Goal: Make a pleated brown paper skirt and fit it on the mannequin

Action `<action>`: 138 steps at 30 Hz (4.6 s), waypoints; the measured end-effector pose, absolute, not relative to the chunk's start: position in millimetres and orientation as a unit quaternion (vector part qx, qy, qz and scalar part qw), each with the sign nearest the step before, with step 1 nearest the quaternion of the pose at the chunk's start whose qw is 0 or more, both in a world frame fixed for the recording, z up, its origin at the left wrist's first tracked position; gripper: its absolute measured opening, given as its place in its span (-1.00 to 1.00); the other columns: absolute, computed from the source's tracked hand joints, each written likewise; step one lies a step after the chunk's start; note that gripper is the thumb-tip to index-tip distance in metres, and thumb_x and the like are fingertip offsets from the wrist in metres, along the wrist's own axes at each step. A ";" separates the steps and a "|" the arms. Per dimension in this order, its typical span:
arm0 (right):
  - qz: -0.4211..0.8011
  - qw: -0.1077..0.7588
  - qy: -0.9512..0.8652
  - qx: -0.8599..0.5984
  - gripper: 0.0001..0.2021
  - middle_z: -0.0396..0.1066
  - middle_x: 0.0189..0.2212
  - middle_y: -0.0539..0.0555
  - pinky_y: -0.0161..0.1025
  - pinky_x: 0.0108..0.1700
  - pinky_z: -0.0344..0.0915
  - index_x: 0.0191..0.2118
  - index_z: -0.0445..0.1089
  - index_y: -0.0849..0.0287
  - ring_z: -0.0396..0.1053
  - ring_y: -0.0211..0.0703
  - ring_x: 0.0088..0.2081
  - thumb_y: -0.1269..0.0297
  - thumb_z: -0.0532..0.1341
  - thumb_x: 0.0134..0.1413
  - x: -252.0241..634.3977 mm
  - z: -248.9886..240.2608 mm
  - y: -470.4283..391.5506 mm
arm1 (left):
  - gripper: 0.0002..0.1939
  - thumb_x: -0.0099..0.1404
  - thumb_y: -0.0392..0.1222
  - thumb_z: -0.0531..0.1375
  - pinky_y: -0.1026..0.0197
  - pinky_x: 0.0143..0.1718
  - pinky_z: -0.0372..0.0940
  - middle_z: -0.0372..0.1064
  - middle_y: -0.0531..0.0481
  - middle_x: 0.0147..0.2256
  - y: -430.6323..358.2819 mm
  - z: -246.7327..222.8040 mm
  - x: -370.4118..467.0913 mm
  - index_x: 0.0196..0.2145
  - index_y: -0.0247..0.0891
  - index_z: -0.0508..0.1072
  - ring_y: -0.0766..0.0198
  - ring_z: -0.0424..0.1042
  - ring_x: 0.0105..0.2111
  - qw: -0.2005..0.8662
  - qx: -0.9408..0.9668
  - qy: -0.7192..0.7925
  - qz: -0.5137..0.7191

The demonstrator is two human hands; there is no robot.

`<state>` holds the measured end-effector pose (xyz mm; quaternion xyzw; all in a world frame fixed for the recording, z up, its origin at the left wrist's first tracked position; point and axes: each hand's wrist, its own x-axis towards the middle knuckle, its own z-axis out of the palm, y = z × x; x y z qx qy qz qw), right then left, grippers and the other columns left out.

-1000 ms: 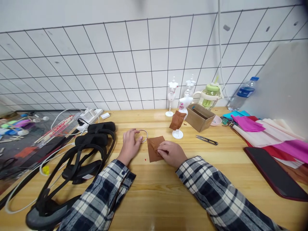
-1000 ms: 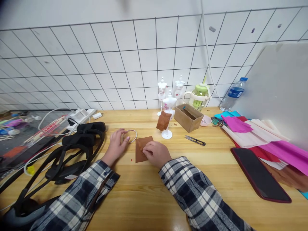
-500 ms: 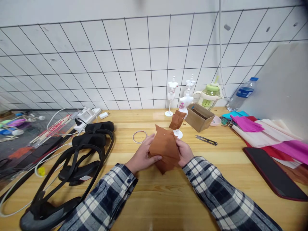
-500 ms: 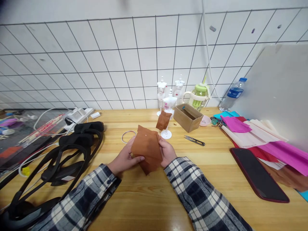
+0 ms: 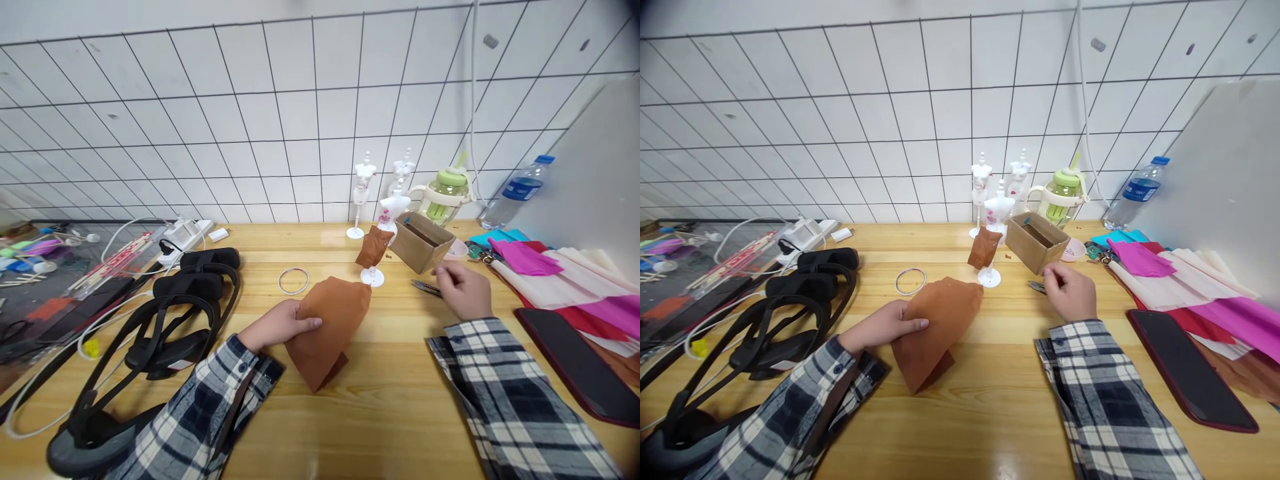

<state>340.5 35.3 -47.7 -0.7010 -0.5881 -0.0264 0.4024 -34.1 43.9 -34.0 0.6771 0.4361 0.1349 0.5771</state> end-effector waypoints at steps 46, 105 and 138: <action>0.340 0.071 -0.749 -0.564 -0.50 0.50 -0.42 0.06 -0.24 -0.23 0.16 -0.50 0.41 0.12 0.38 -0.15 -0.33 0.12 -0.13 0.32 233.3 -48.8 12.0 | -0.15 -0.07 -0.41 0.38 0.08 0.00 0.34 0.35 -0.16 0.12 55.0 -60.5 -35.4 0.18 -0.17 0.21 -0.04 0.39 0.06 0.739 0.459 0.367 0.331; 0.353 0.143 -0.732 -0.565 -0.49 0.48 -0.46 0.01 -0.27 -0.34 0.13 -0.45 0.45 0.11 0.36 -0.18 -0.40 -0.09 -0.06 0.26 230.1 -53.8 10.2 | -0.21 0.03 -0.22 0.41 0.01 0.07 0.27 0.36 -0.21 0.10 49.2 -59.5 -22.8 0.17 -0.26 0.20 -0.06 0.36 0.08 0.666 0.554 0.357 0.350; 0.458 0.148 -0.663 -0.573 -0.46 0.23 -0.70 -0.04 -0.27 -0.41 0.16 -0.49 0.42 0.17 0.23 -0.24 -0.60 -0.08 -0.09 0.24 237.8 -48.5 11.3 | 0.03 0.02 -0.20 0.40 -0.08 0.13 0.24 0.29 -0.18 0.14 47.4 -54.7 -22.4 0.33 -0.19 -0.05 -0.14 0.22 0.19 0.654 0.563 0.362 0.351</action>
